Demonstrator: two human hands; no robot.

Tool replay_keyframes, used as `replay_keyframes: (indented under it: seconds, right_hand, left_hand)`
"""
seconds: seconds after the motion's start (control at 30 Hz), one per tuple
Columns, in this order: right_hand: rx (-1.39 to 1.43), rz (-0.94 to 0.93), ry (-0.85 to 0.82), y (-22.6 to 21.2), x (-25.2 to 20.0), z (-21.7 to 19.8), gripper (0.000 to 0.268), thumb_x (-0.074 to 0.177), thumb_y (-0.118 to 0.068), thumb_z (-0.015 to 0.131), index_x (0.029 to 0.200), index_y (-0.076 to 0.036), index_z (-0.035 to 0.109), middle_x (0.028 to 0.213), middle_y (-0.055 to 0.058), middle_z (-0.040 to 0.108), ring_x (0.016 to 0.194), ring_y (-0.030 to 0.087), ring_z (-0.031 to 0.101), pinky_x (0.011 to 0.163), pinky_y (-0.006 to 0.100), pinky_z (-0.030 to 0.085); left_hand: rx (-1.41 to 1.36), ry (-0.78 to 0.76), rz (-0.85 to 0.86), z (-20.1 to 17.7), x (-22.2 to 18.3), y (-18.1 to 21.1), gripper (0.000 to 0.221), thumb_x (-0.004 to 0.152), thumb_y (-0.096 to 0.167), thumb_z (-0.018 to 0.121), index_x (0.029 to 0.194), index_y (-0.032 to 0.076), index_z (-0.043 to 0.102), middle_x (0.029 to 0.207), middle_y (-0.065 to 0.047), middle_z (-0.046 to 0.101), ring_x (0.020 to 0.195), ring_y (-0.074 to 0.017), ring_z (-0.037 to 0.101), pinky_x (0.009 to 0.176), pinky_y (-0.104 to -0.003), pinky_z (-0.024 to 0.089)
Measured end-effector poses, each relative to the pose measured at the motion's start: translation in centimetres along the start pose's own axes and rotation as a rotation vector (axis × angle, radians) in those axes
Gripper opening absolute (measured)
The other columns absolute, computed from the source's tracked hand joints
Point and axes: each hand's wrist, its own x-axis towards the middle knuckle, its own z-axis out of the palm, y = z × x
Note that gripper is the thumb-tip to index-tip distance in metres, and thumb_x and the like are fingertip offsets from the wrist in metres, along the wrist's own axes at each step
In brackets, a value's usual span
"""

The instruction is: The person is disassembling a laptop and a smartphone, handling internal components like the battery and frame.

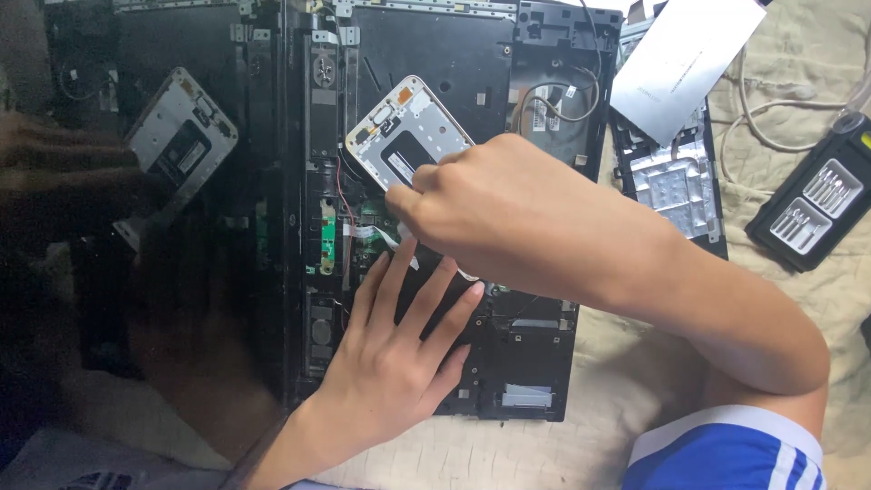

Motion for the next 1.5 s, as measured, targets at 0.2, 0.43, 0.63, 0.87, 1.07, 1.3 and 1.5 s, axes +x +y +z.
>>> replay_keyframes:
  seconds: [0.2, 0.43, 0.63, 0.87, 1.07, 1.3, 1.5]
  right_hand:
    - [-0.038, -0.031, -0.007, 0.0, 0.3, 0.7, 0.009, 0.082, -0.005, 0.067, 0.090, -0.001, 0.065, 0.078, 0.012, 0.072, 0.054, 0.028, 0.071, 0.047, 0.038, 0.055]
    - [-0.001, -0.020, -0.027, -0.1, 0.2, 0.7, 0.003, 0.082, -0.004, 0.066, 0.082, -0.001, 0.066, 0.074, 0.013, 0.071, 0.051, 0.028, 0.069, 0.047, 0.039, 0.055]
    - [-0.022, -0.033, -0.016, -0.8, 0.0, 0.9, 0.004, 0.083, -0.004, 0.067, 0.080, -0.002, 0.065, 0.073, 0.011, 0.070, 0.054, 0.025, 0.068, 0.050, 0.037, 0.055]
    - [-0.192, -0.017, 0.026, -1.6, -0.2, 2.0, 0.007, 0.084, -0.007, 0.066, 0.079, -0.003, 0.062, 0.068, 0.010, 0.065, 0.045, 0.019, 0.061, 0.042, 0.032, 0.050]
    - [-0.226, -0.011, -0.018, -1.8, -0.5, 1.3, 0.007, 0.084, -0.009, 0.066, 0.080, -0.005, 0.063, 0.070, 0.009, 0.065, 0.049, 0.019, 0.063, 0.045, 0.031, 0.050]
    - [-0.240, -0.028, 0.002, -1.4, -0.3, 1.7, 0.010, 0.086, -0.011, 0.066, 0.081, -0.004, 0.061, 0.070, 0.009, 0.064, 0.050, 0.018, 0.062, 0.044, 0.030, 0.049]
    - [-0.339, 0.005, 0.018, -2.0, 0.1, 2.0, 0.008, 0.080, -0.011, 0.068, 0.083, -0.003, 0.065, 0.074, 0.010, 0.067, 0.054, 0.016, 0.058, 0.044, 0.028, 0.048]
  left_hand:
    - [0.005, -0.029, 0.001, -0.1, 0.0, 0.0, 0.060, 0.083, 0.022, 0.074, 0.137, 0.001, 0.059, 0.151, -0.029, 0.039, 0.143, -0.0582, 0.029, 0.113, -0.072, 0.027]
    - [0.000, -0.021, -0.003, -0.3, 0.0, 0.1, 0.059, 0.083, 0.021, 0.074, 0.136, 0.000, 0.061, 0.151, -0.029, 0.040, 0.140, -0.0583, 0.033, 0.113, -0.071, 0.028]
    - [0.014, -0.010, -0.009, 0.0, -0.1, 0.0, 0.059, 0.082, 0.023, 0.074, 0.135, 0.002, 0.060, 0.146, -0.027, 0.044, 0.138, -0.0558, 0.037, 0.113, -0.070, 0.029]
    - [0.025, 0.002, -0.022, -0.1, 0.0, 0.1, 0.062, 0.079, 0.020, 0.075, 0.136, 0.003, 0.058, 0.141, -0.025, 0.049, 0.135, -0.0544, 0.040, 0.114, -0.068, 0.030]
    - [0.026, -0.002, -0.020, 0.0, -0.1, 0.0, 0.059, 0.081, 0.021, 0.074, 0.135, 0.004, 0.058, 0.138, -0.022, 0.052, 0.132, -0.0534, 0.043, 0.114, -0.070, 0.029]
    - [0.010, 0.020, -0.018, -0.2, 0.0, 0.1, 0.059, 0.080, 0.020, 0.075, 0.134, 0.002, 0.060, 0.135, -0.025, 0.054, 0.128, -0.0520, 0.046, 0.114, -0.070, 0.031]
    - [0.026, 0.014, -0.033, -0.1, -0.1, 0.1, 0.060, 0.080, 0.021, 0.074, 0.136, 0.005, 0.058, 0.138, -0.024, 0.049, 0.129, -0.0515, 0.044, 0.114, -0.068, 0.032]
